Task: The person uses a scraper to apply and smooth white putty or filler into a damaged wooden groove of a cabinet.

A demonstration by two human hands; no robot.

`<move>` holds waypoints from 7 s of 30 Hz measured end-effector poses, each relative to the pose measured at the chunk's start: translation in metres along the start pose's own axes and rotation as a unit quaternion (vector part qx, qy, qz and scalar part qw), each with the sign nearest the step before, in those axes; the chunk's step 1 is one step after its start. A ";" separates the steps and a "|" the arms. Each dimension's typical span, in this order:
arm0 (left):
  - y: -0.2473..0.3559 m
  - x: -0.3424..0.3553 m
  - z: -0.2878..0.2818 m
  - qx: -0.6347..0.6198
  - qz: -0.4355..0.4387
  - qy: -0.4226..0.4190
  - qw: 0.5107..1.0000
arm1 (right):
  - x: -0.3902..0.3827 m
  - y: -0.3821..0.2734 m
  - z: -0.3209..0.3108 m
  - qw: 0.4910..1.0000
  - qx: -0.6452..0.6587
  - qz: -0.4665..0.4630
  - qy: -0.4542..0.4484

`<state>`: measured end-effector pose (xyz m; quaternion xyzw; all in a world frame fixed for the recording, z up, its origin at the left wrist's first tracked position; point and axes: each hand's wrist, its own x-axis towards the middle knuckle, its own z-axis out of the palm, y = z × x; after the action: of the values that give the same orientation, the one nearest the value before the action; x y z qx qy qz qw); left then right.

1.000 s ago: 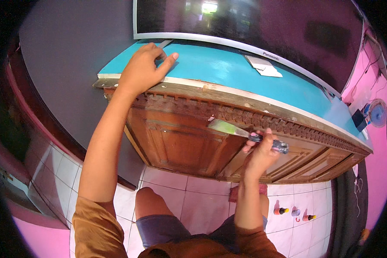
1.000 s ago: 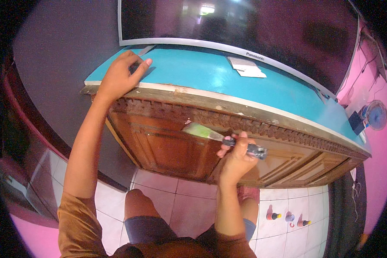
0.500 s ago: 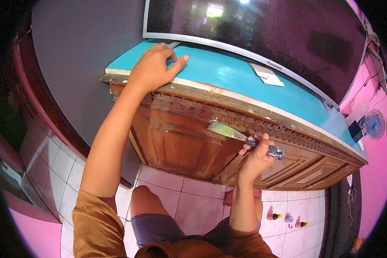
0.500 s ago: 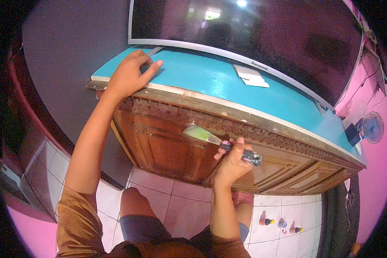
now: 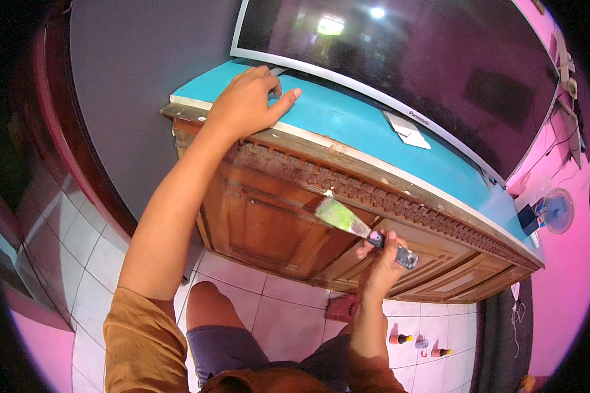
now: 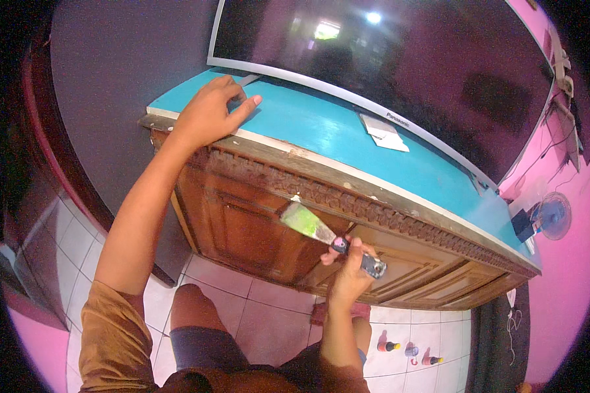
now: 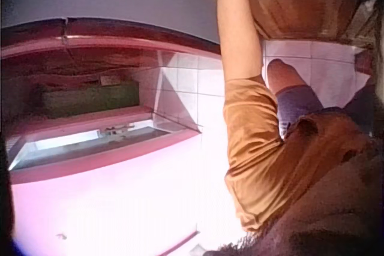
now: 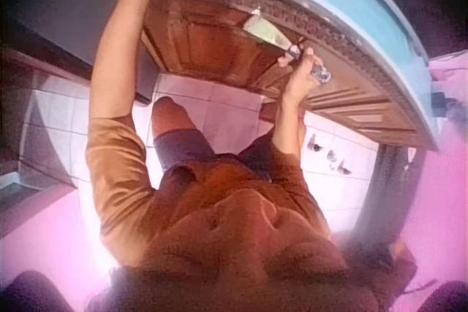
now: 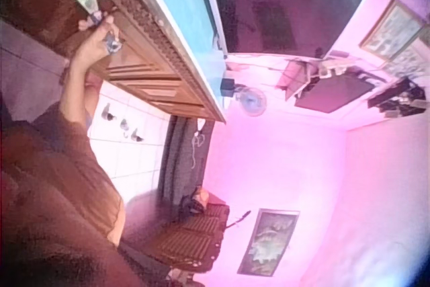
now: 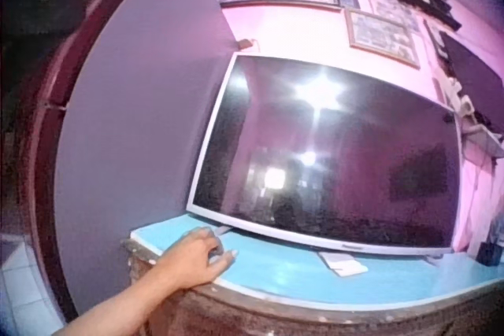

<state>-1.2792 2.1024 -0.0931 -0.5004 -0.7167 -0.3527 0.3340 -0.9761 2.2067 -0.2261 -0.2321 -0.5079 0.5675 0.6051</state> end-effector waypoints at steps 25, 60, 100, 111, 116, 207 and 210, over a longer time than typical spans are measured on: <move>-0.007 0.001 0.004 -0.023 0.012 0.024 0.999 | 0.011 -0.011 0.014 0.997 -0.046 -0.062 -0.025; -0.001 0.000 0.001 -0.016 -0.010 -0.013 1.000 | 0.014 -0.006 -0.001 0.995 -0.040 -0.087 -0.040; -0.002 -0.001 0.003 -0.006 0.001 -0.005 1.000 | 0.010 -0.043 -0.063 0.968 -0.142 -0.018 -0.204; -0.004 -0.001 0.002 0.005 -0.005 -0.015 1.000 | 0.005 -0.030 -0.033 0.976 -0.133 -0.059 -0.161; -0.006 0.000 0.007 -0.013 0.023 0.012 1.000 | 0.013 -0.031 -0.040 0.979 -0.135 -0.057 -0.145; 0.008 0.010 -0.010 -0.003 0.030 -0.006 1.000 | 0.003 -0.010 -0.038 0.974 -0.019 -0.136 -0.182; 0.013 0.007 -0.010 -0.009 -0.027 -0.034 0.999 | 0.014 -0.030 -0.044 0.927 -0.217 -0.225 -0.209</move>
<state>-1.2675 2.1010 -0.0795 -0.4954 -0.7378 -0.3507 0.2953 -0.9261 2.2254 -0.2119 -0.1128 -0.7724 0.3279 0.5320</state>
